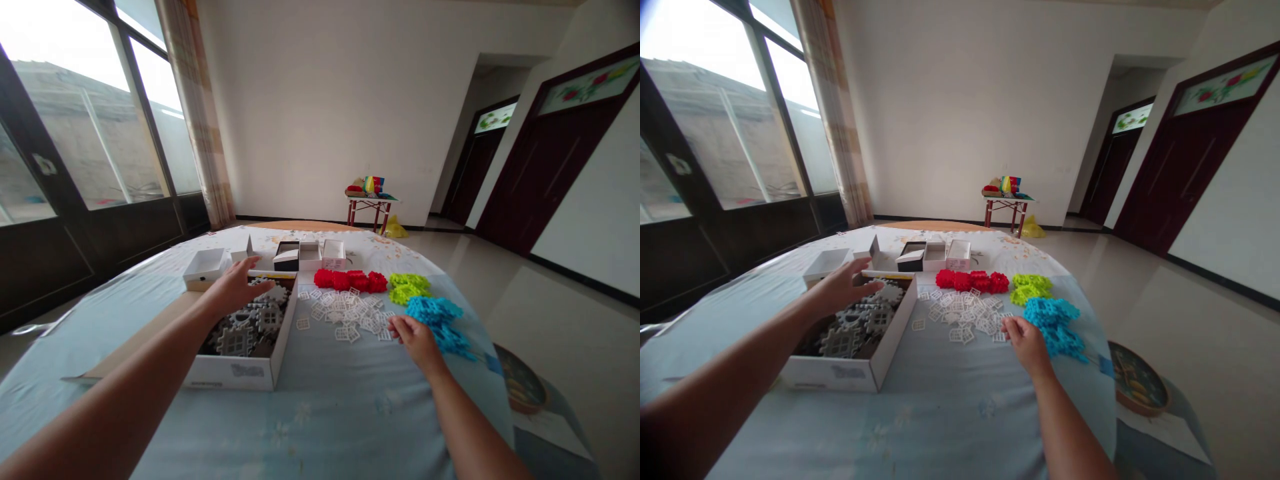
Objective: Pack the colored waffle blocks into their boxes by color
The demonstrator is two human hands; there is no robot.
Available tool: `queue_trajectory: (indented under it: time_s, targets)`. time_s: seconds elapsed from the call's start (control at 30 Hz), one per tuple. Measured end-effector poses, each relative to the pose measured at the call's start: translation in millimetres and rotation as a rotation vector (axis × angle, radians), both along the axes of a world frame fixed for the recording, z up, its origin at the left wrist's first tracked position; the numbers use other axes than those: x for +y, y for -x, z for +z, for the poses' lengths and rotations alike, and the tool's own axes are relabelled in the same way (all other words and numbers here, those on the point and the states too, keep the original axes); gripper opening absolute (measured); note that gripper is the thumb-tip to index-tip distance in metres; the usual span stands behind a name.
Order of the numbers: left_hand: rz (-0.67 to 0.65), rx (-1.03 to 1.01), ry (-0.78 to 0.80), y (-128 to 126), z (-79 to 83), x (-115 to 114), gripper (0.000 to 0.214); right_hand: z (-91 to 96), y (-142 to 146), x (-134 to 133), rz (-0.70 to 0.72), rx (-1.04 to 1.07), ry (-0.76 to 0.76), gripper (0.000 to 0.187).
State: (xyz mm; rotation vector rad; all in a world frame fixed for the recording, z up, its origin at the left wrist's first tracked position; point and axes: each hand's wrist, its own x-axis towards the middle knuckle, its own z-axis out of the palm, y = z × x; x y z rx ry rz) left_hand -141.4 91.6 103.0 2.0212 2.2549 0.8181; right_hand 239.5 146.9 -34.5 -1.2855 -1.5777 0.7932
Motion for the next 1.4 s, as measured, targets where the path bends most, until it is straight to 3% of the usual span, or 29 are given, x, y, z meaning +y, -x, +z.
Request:
queue_trajectory:
  time_s: [0.13,0.27,0.43,0.63,0.77,0.9,1.0,1.13,1.27,1.4]
  targets:
    - [0.123,-0.082,-0.210,26.2,4.0,-16.2,0.060,-1.1,0.5,0.3,-0.001,0.003,0.001,0.050]
    - [0.316,-0.162,-0.257,63.8,-2.0,-50.2,0.052,-3.3,-0.9,-1.1,-0.001,0.012,0.016,0.047]
    - [0.504,-0.142,-0.141,112.6,-33.8,-88.7,0.055,-7.9,-2.3,-1.2,0.001,-0.020,0.042,0.046]
    - [0.569,-0.111,0.123,150.6,-71.4,-99.0,0.066,-9.5,3.5,-0.8,0.012,-0.090,0.015,0.043]
    - [0.569,-0.056,0.141,151.1,-74.3,-104.5,0.070,-1.3,13.8,-7.2,0.011,-0.132,-0.046,0.043]
    - [0.383,-0.004,0.103,131.5,-66.0,-109.5,0.050,14.8,34.6,-15.2,0.060,-0.190,-0.114,0.041]
    - [0.238,-0.006,0.196,115.3,-64.9,-105.7,0.045,28.2,56.1,-17.1,0.127,-0.219,-0.143,0.040]
    - [0.144,-0.022,0.288,103.2,-71.9,-95.6,0.030,41.7,86.9,-19.5,0.184,-0.240,-0.199,0.040]
    - [0.149,0.030,0.267,102.4,-74.5,-94.7,0.026,39.5,108.3,-26.3,0.229,-0.193,-0.204,0.038]
    - [0.246,0.094,0.213,109.5,-61.2,-105.5,0.029,26.0,112.4,-29.1,0.252,-0.173,-0.170,0.037]
